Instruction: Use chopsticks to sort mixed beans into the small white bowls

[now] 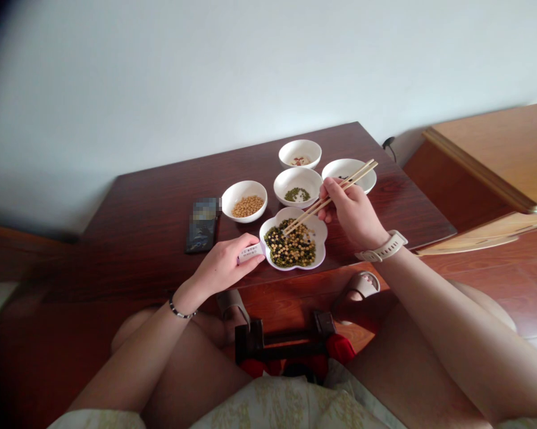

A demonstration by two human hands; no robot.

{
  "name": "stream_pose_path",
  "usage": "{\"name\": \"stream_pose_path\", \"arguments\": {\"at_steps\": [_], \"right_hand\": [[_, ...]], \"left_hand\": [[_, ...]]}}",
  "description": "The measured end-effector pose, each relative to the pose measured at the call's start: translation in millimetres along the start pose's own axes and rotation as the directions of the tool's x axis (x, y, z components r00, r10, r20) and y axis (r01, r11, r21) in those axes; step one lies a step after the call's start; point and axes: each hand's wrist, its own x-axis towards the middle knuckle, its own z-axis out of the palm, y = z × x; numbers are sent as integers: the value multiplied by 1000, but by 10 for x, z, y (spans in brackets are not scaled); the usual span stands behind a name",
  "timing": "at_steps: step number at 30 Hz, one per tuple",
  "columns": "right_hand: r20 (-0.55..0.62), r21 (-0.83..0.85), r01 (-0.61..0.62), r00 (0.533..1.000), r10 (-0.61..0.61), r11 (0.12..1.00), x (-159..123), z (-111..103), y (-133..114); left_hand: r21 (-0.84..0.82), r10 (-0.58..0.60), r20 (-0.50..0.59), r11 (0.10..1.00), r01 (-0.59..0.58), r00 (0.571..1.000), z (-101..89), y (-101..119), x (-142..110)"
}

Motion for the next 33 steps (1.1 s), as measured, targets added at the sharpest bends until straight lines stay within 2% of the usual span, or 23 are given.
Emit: {"name": "stream_pose_path", "arguments": {"at_steps": [7, 15, 20, 23, 27, 33], "right_hand": [[-57, 33, 101, 993, -99, 994, 44, 120, -111], [-116, 67, 175, 979, -167, 982, 274, 513, -150], [-73, 86, 193, 980, -187, 977, 337, 688, -131], [-62, 77, 213, 976, -209, 974, 371, 672, -96], [-43, 88, 221, 975, -218, 971, 391, 528, -71], [83, 82, 80, 993, -87, 993, 182, 315, -106]], "left_hand": [[-5, 3, -12, 1000, -3, 1000, -5, -9, -28], [-3, 0, -40, 1000, 0, 999, -19, -34, -83], [-3, 3, -46, 1000, -3, 999, 0, -68, -92], [1, 10, -56, 1000, -10, 998, 15, -83, -89], [8, 15, -59, 1000, -14, 998, 23, -88, -90], [11, 22, -46, 1000, -22, 999, 7, -65, -91]]}}
